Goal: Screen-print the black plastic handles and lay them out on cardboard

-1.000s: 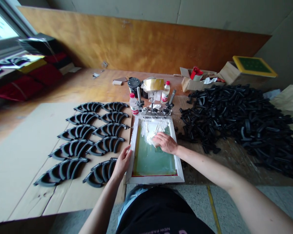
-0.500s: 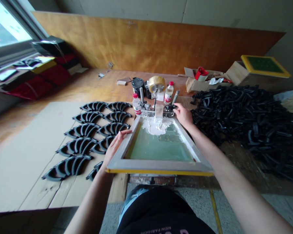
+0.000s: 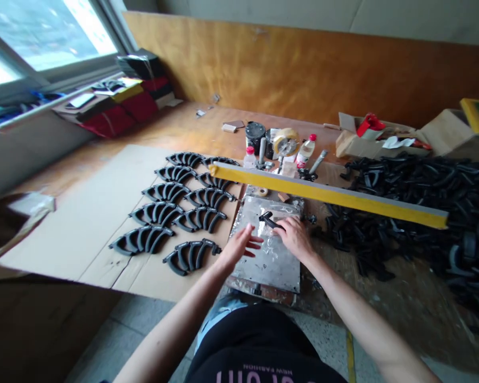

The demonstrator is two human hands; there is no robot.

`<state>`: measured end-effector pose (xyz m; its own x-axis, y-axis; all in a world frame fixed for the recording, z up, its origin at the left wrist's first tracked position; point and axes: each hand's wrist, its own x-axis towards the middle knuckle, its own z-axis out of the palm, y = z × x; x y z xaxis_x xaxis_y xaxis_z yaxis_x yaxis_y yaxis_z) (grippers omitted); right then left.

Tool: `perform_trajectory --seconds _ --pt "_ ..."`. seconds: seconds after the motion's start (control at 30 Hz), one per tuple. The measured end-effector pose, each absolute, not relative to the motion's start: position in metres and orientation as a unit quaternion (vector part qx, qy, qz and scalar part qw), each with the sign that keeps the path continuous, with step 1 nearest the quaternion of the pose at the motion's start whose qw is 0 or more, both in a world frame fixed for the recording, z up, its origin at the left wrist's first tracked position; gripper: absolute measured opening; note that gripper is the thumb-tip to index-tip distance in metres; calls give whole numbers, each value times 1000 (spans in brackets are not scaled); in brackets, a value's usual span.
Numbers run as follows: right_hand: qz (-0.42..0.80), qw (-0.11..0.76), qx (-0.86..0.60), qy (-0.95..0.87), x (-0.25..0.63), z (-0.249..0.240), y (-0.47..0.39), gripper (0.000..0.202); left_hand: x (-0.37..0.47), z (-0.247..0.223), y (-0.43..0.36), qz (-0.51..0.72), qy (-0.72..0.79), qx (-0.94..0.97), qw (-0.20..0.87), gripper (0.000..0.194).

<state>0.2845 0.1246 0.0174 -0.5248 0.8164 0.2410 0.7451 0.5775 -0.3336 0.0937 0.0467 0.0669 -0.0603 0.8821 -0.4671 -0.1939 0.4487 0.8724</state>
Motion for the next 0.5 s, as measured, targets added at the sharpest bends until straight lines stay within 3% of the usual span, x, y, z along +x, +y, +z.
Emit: perform_trajectory --seconds 0.07,0.17,0.27,0.5 --pt "100 203 -385 -895 255 29 97 19 96 48 20 431 597 258 626 64" --pt "140 198 -274 -931 204 34 55 24 73 26 -15 516 640 206 531 54" --pt "209 176 -220 -937 156 27 32 35 14 1 -55 521 713 175 436 53" --pt "326 -40 -265 -906 68 -10 13 38 -107 -60 -126 223 898 177 337 61"
